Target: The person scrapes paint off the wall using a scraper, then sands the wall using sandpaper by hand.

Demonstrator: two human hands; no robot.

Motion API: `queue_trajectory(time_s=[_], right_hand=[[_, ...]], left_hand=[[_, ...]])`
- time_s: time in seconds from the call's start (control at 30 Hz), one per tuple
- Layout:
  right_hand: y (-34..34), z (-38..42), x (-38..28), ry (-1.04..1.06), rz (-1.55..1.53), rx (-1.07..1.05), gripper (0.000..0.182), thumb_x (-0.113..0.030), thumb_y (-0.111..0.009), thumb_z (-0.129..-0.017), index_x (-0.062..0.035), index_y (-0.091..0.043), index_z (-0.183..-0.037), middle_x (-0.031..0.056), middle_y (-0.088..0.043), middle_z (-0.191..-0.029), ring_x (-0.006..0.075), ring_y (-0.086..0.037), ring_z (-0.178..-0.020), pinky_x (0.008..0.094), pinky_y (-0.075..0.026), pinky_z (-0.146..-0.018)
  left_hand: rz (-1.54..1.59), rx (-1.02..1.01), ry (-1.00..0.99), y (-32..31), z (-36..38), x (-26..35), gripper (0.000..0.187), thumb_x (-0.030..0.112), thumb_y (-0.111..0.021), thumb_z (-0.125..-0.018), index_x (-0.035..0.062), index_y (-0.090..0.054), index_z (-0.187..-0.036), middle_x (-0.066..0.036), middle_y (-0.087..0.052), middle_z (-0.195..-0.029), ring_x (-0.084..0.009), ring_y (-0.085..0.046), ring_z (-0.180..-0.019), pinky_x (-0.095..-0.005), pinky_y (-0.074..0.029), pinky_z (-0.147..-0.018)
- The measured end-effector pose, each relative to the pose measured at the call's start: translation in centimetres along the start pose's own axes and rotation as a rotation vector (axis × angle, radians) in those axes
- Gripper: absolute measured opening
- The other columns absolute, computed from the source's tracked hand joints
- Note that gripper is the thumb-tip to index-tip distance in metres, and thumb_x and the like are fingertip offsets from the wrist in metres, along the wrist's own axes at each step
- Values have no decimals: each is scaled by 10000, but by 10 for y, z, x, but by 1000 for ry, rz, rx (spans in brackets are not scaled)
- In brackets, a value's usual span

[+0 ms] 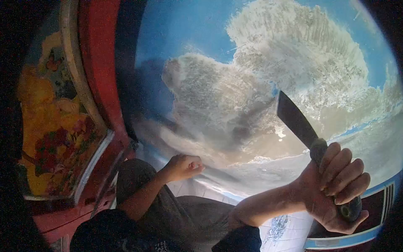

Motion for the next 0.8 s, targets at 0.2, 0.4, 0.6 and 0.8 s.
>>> queue_trajectory(time_s=[0.2, 0.4, 0.6, 0.8], right_hand=[[-7, 2, -3, 69, 105, 72, 335, -383, -446, -711, -169, -298, -500, -25, -302, -473, 107, -302, -450, 266, -288, -530], [-11, -6, -8, 207, 83, 463, 346, -441, -459, -680, -153, -347, -523, 13, -275, -476, 134, -329, -451, 292, -310, -551], [6, -5, 5, -187, -107, -116, 358, -479, -440, -742, -165, -430, -572, 66, -477, -561, 142, -438, -506, 336, -395, -645], [28, -28, -52, 73, -71, -380, 383, -470, -430, -684, -110, -385, -564, 89, -418, -569, 188, -412, -543, 376, -327, -608]], left_hand=[[12, 18, -24, -3, 1, -2, 247, 342, -575, -799, 97, -601, -810, -26, -571, -585, -175, -578, -542, -323, -448, -529], [-6, 20, -6, -1, -2, -1, 253, 347, -574, -796, 96, -602, -818, -30, -578, -600, -182, -587, -563, -326, -452, -538], [-9, -19, 1, 1, 2, -4, 265, 357, -568, -799, 94, -600, -814, -33, -576, -595, -185, -590, -572, -326, -455, -547], [-8, -4, -32, -3, -2, -4, 273, 359, -566, -798, 88, -597, -807, -37, -576, -593, -186, -586, -562, -333, -456, -549]])
Point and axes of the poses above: each hand's wrist, its own z-axis away from the middle knuckle, its own y-axis out of the back of the hand, x = y × z, the point moved 1 cm from there along -z, towards the middle knuckle
